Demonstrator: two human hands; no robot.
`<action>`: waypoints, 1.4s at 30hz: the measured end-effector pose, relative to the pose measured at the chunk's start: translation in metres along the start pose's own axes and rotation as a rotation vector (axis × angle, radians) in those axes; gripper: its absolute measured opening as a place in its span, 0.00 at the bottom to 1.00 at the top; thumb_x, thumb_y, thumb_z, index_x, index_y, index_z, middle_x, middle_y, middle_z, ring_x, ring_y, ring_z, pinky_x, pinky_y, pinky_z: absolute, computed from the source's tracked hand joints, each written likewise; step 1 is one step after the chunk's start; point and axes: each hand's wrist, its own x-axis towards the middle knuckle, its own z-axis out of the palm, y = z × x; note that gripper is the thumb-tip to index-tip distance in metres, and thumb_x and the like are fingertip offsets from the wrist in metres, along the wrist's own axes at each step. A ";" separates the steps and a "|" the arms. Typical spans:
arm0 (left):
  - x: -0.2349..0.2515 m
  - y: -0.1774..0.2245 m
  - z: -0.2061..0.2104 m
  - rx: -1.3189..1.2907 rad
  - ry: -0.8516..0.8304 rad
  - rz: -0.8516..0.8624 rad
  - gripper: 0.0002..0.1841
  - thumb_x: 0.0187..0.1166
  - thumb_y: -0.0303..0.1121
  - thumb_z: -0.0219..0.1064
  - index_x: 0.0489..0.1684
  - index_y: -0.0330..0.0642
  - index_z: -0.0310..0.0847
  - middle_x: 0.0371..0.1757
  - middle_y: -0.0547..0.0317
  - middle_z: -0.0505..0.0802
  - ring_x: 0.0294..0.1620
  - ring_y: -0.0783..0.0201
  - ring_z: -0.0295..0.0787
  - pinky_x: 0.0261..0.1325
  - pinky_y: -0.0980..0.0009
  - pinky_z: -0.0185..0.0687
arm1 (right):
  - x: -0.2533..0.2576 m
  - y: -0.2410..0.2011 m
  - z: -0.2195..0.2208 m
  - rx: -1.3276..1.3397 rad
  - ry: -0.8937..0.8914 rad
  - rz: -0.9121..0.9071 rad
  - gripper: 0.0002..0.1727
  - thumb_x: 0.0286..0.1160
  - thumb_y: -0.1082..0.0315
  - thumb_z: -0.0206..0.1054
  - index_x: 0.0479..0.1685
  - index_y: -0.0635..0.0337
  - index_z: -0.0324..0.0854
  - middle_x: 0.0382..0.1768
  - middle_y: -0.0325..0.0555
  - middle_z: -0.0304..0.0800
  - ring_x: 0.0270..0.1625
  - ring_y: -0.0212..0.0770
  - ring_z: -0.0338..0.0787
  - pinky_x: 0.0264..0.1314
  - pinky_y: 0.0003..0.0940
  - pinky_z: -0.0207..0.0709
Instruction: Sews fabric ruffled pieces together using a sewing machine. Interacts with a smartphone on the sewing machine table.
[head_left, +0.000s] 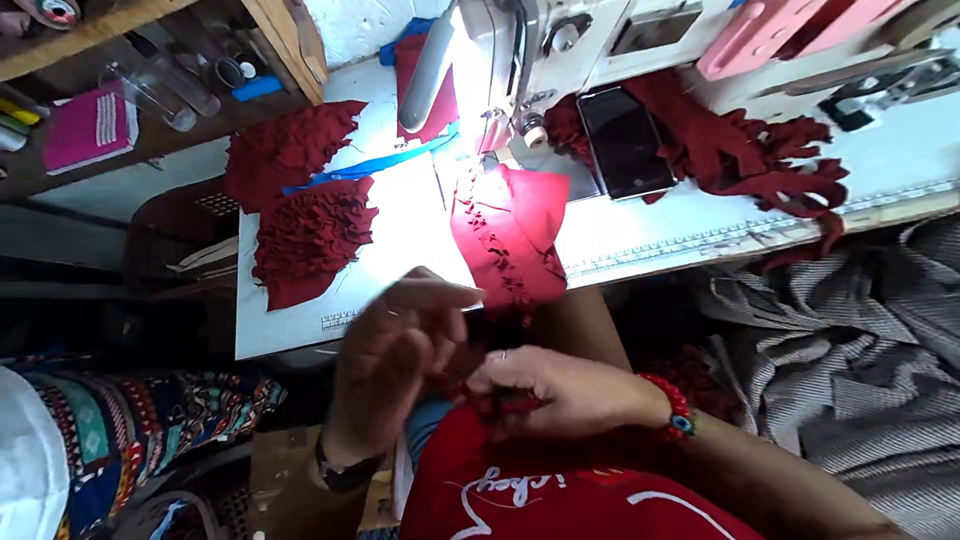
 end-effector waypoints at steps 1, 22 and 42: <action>0.003 0.004 -0.010 0.062 0.045 0.041 0.20 0.87 0.57 0.57 0.58 0.57 0.88 0.41 0.78 0.86 0.29 0.84 0.73 0.29 0.87 0.67 | -0.005 0.001 0.003 -0.006 -0.057 0.012 0.18 0.78 0.66 0.72 0.64 0.62 0.84 0.51 0.44 0.94 0.53 0.29 0.91 0.60 0.29 0.84; 0.189 -0.118 -0.112 0.872 -0.324 -0.322 0.12 0.81 0.37 0.71 0.42 0.34 0.87 0.33 0.58 0.89 0.33 0.72 0.82 0.44 0.70 0.80 | -0.016 0.021 -0.117 -0.150 0.822 0.498 0.15 0.92 0.61 0.56 0.42 0.57 0.86 0.18 0.34 0.84 0.18 0.26 0.82 0.24 0.20 0.77; 0.168 -0.131 -0.135 -0.232 0.114 -0.576 0.07 0.88 0.29 0.55 0.53 0.44 0.78 0.40 0.61 0.89 0.37 0.71 0.87 0.41 0.77 0.85 | -0.021 0.026 -0.117 -0.217 0.894 0.439 0.07 0.85 0.62 0.67 0.49 0.54 0.86 0.29 0.35 0.90 0.20 0.26 0.82 0.22 0.20 0.77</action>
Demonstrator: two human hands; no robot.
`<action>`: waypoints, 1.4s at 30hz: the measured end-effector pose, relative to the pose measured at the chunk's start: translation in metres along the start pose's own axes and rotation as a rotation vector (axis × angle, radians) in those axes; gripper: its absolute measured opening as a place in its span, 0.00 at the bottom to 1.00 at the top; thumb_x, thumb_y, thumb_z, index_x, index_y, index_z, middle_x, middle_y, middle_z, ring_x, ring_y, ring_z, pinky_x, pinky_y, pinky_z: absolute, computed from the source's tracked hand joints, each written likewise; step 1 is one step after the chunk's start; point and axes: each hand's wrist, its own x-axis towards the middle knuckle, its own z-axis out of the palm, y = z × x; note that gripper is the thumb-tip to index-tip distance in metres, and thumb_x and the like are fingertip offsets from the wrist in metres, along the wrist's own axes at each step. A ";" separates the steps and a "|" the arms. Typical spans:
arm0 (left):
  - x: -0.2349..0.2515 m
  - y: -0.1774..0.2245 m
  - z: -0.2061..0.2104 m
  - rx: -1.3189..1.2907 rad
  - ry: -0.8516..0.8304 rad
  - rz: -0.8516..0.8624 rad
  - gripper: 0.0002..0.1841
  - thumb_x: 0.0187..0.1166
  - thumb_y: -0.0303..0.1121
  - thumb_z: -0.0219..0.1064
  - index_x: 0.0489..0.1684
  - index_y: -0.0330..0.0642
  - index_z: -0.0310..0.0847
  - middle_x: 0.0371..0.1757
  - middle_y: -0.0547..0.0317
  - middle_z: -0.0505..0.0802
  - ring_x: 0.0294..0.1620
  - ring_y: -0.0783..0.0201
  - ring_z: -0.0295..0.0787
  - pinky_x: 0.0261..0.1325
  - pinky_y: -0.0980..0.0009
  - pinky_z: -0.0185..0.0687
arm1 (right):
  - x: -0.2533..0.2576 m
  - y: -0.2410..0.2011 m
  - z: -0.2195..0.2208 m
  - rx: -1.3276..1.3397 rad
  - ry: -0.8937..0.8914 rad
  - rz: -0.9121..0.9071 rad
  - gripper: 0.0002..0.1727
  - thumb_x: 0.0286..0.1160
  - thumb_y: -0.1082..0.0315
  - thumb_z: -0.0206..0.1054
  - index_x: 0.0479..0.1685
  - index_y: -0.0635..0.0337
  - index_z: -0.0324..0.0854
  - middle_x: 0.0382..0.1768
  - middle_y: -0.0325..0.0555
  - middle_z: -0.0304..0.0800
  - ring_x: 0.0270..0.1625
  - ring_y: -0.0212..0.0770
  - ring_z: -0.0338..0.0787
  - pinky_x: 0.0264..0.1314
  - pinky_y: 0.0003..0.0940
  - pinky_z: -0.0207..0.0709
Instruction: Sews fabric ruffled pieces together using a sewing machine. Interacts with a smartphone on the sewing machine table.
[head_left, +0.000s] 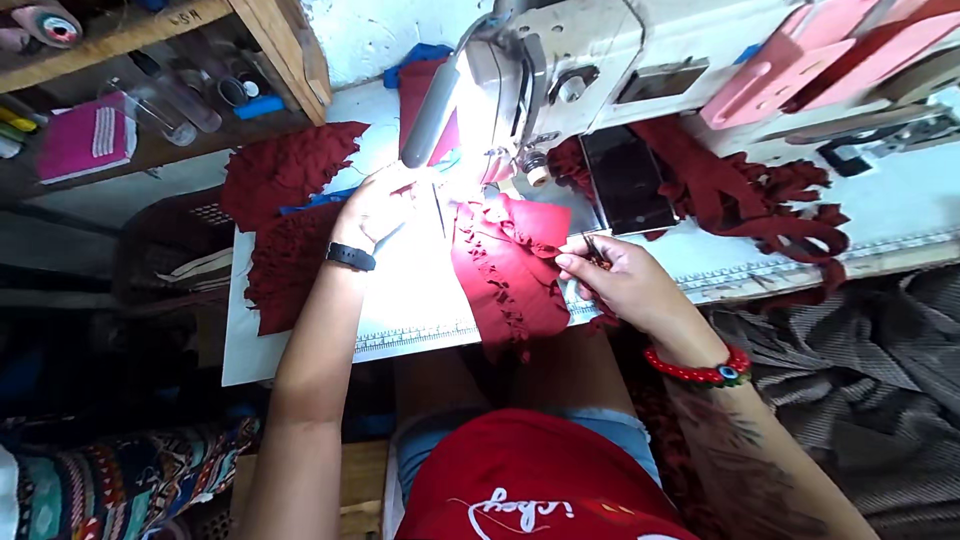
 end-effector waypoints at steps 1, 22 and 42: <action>-0.001 0.000 0.002 0.034 0.072 0.014 0.09 0.88 0.26 0.54 0.56 0.40 0.78 0.41 0.59 0.91 0.38 0.70 0.88 0.44 0.75 0.86 | -0.005 -0.004 0.000 -0.049 0.001 -0.018 0.08 0.84 0.60 0.67 0.48 0.52 0.86 0.29 0.33 0.90 0.21 0.25 0.83 0.23 0.21 0.78; 0.019 -0.025 0.046 1.200 0.072 0.117 0.15 0.82 0.41 0.69 0.50 0.35 0.88 0.40 0.53 0.92 0.36 0.67 0.87 0.47 0.66 0.85 | -0.095 0.027 0.013 0.521 -0.431 0.419 0.13 0.90 0.62 0.56 0.55 0.56 0.84 0.28 0.33 0.93 0.22 0.25 0.87 0.23 0.18 0.80; 0.014 -0.019 0.038 0.235 0.289 0.032 0.06 0.89 0.26 0.54 0.40 0.40 0.74 0.28 0.60 0.88 0.24 0.69 0.86 0.30 0.76 0.86 | -0.076 0.017 0.018 0.974 -0.436 0.352 0.11 0.84 0.64 0.61 0.57 0.46 0.87 0.14 0.24 0.71 0.14 0.16 0.68 0.18 0.12 0.65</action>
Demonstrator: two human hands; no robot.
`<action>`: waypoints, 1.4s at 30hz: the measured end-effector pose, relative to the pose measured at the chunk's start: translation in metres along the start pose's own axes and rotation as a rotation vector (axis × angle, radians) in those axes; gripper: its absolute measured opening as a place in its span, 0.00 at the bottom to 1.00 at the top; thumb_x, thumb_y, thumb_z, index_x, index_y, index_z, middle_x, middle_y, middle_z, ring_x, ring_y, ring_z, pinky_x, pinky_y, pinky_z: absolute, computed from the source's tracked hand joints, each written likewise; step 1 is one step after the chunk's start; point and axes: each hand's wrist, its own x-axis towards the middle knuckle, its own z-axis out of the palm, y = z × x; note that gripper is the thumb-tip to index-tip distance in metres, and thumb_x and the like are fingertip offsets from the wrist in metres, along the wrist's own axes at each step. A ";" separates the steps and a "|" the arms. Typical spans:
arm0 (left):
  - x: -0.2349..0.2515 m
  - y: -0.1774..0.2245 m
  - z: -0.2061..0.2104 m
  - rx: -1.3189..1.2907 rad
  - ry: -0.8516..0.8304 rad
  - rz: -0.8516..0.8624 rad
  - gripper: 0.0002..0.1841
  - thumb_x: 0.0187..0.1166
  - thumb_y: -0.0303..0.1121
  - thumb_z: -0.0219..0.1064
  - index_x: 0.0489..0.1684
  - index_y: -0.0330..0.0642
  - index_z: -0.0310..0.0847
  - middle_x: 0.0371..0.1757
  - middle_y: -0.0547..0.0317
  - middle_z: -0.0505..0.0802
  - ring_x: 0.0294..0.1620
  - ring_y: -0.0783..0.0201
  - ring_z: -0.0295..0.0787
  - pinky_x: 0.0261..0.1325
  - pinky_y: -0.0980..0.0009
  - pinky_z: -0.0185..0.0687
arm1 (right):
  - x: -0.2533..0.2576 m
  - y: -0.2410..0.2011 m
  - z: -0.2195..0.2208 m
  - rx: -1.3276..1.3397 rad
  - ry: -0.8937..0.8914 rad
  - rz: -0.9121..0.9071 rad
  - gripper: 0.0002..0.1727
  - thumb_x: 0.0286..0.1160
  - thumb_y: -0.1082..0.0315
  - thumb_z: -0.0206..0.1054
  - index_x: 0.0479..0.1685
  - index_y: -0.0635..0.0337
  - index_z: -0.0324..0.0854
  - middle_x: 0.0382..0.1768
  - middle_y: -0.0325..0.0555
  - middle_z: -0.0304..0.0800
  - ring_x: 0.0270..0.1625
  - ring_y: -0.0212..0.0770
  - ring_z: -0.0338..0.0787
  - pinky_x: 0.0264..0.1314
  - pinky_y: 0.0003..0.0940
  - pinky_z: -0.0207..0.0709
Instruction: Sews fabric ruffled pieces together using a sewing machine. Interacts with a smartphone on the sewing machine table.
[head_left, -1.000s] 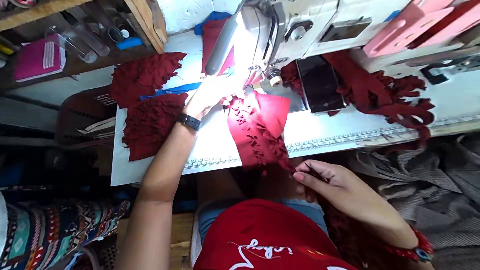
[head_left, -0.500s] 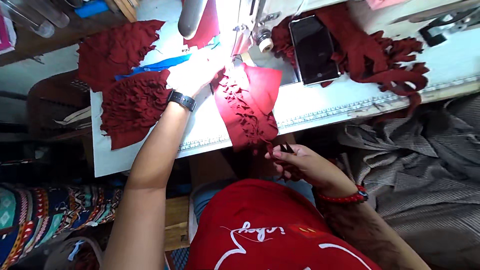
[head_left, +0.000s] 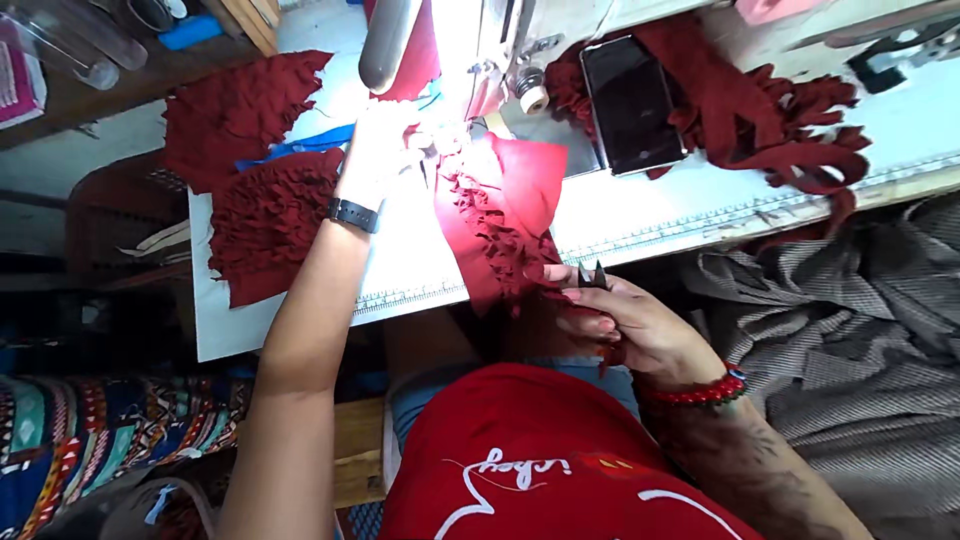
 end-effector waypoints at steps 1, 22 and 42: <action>-0.001 -0.001 -0.001 -0.026 0.013 -0.002 0.07 0.89 0.26 0.54 0.40 0.42 0.75 0.28 0.62 0.87 0.25 0.71 0.84 0.29 0.78 0.83 | -0.002 0.001 -0.001 -0.042 0.020 -0.001 0.10 0.84 0.64 0.62 0.56 0.46 0.86 0.15 0.24 0.71 0.14 0.17 0.68 0.17 0.12 0.65; -0.127 -0.003 0.031 0.220 -0.278 0.215 0.15 0.91 0.26 0.54 0.71 0.36 0.74 0.41 0.59 0.93 0.37 0.70 0.93 0.46 0.72 0.92 | 0.094 -0.066 0.051 -1.184 0.231 -0.649 0.07 0.75 0.57 0.73 0.43 0.48 0.90 0.37 0.28 0.89 0.37 0.20 0.85 0.40 0.17 0.79; -0.120 -0.035 0.052 -0.181 -0.164 0.097 0.08 0.86 0.28 0.61 0.37 0.44 0.85 0.32 0.66 0.87 0.30 0.75 0.81 0.37 0.76 0.82 | 0.089 -0.058 0.049 -0.498 0.249 -0.363 0.03 0.80 0.70 0.69 0.45 0.54 0.87 0.22 0.35 0.87 0.13 0.22 0.70 0.13 0.14 0.61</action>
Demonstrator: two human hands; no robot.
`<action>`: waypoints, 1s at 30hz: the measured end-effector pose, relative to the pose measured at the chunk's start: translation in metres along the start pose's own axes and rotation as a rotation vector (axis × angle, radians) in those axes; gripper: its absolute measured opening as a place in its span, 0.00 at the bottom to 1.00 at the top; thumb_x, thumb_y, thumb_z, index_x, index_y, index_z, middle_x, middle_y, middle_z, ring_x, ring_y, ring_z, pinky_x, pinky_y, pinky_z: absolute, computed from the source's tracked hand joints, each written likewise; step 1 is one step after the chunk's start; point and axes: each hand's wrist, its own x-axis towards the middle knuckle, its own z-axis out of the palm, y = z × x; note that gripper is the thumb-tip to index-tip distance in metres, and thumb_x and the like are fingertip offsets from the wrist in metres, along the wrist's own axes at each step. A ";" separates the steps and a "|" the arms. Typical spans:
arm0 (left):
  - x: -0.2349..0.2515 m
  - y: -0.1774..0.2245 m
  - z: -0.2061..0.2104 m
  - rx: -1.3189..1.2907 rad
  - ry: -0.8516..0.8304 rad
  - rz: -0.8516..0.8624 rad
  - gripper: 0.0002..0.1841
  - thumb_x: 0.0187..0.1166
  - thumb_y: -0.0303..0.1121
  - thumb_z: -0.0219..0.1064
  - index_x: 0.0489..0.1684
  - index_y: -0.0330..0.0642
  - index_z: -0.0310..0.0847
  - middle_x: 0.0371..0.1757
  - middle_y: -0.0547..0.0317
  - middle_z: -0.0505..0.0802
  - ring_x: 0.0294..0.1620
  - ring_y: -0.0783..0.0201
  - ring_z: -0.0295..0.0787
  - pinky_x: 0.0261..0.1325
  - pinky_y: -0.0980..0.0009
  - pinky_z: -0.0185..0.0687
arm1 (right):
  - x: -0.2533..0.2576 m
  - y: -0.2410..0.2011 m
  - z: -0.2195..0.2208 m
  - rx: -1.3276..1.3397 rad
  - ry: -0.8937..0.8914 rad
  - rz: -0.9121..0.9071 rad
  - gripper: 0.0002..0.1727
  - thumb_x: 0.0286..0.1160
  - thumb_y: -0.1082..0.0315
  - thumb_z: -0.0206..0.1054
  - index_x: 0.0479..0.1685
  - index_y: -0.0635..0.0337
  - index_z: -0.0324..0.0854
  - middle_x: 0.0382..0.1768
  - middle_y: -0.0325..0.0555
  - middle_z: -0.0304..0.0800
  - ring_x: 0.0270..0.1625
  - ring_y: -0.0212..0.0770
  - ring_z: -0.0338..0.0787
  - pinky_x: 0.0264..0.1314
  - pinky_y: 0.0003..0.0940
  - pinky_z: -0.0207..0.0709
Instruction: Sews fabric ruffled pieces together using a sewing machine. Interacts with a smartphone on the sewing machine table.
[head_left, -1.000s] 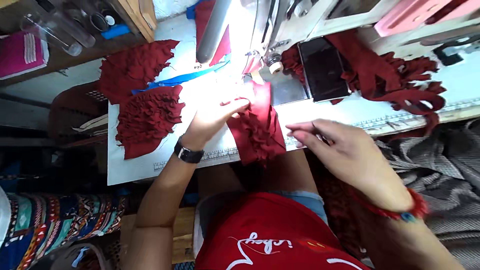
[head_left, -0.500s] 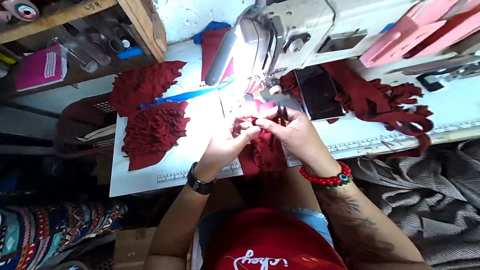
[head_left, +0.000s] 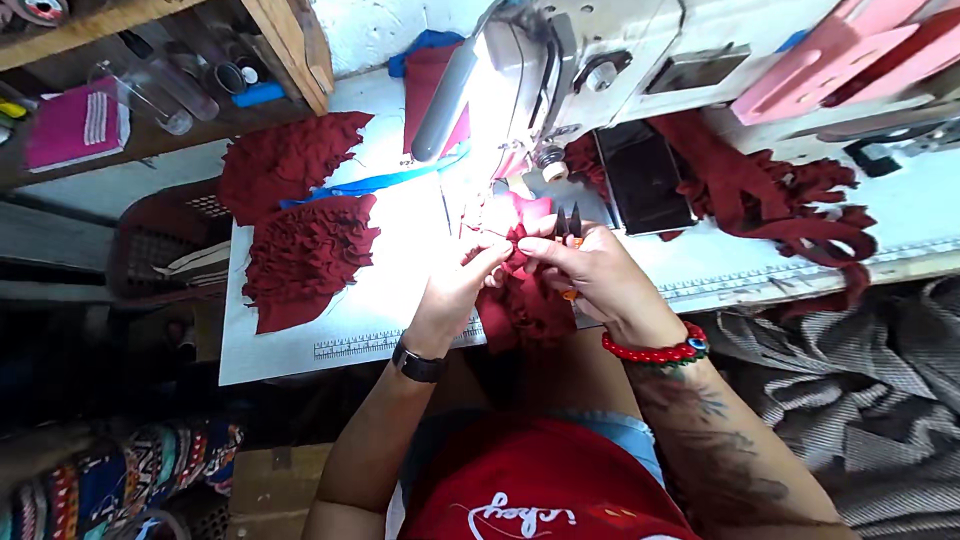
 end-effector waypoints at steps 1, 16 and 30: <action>-0.002 0.000 0.001 0.057 0.020 0.027 0.07 0.85 0.28 0.61 0.38 0.43 0.86 0.31 0.66 0.88 0.29 0.75 0.81 0.36 0.77 0.81 | 0.000 0.000 -0.002 -0.056 -0.009 -0.028 0.04 0.77 0.70 0.71 0.46 0.53 0.89 0.24 0.35 0.87 0.14 0.22 0.72 0.14 0.14 0.64; 0.045 0.002 -0.054 1.545 -0.252 0.523 0.20 0.87 0.41 0.62 0.70 0.41 0.84 0.71 0.49 0.89 0.74 0.51 0.84 0.77 0.50 0.76 | 0.021 0.010 -0.022 -1.187 -0.127 -0.325 0.17 0.86 0.63 0.61 0.67 0.56 0.86 0.58 0.53 0.91 0.64 0.55 0.89 0.66 0.61 0.80; 0.031 -0.013 -0.056 1.568 -0.198 0.522 0.24 0.87 0.52 0.59 0.69 0.45 0.86 0.73 0.56 0.88 0.73 0.53 0.81 0.76 0.44 0.69 | 0.044 0.016 -0.008 -0.890 0.005 -0.181 0.12 0.85 0.60 0.68 0.49 0.60 0.86 0.35 0.53 0.88 0.35 0.49 0.88 0.42 0.53 0.82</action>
